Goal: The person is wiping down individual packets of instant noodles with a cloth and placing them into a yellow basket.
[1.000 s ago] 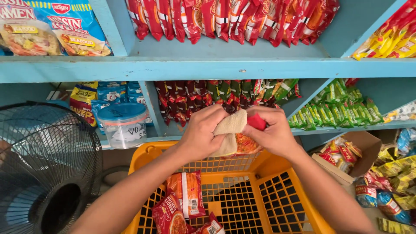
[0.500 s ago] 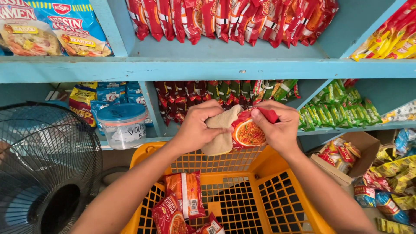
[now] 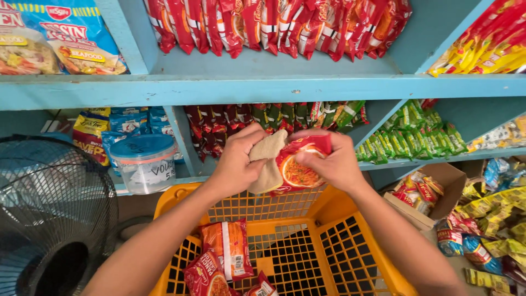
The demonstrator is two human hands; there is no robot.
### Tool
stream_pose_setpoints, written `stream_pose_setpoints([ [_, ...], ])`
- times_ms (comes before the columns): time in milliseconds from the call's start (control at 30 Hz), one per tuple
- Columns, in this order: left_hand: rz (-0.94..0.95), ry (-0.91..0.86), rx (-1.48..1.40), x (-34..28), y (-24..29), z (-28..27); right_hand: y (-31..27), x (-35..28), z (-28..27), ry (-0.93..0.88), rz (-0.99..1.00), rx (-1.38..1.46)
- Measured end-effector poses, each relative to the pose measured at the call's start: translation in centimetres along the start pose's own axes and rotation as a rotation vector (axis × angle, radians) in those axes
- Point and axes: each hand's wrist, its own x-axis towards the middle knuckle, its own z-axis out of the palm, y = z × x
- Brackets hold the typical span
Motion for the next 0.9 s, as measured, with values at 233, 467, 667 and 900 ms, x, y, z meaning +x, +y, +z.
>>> stream_pose_setpoints([
  [233,-0.030,-0.026,0.046,0.3,0.8,0.0,1.6,-0.3,-0.8,0.167,0.119,0.056],
  [467,-0.150,0.109,0.021,0.0,-0.6,-0.4,2.2,-0.3,-1.1,0.328,0.116,0.132],
  [667,-0.195,0.319,-0.010,0.4,0.5,0.2,4.6,-0.4,-0.6,0.392,0.236,0.241],
  [900,-0.102,0.512,0.129,0.0,-0.1,-0.1,1.7,1.2,0.9,0.506,0.534,0.442],
])
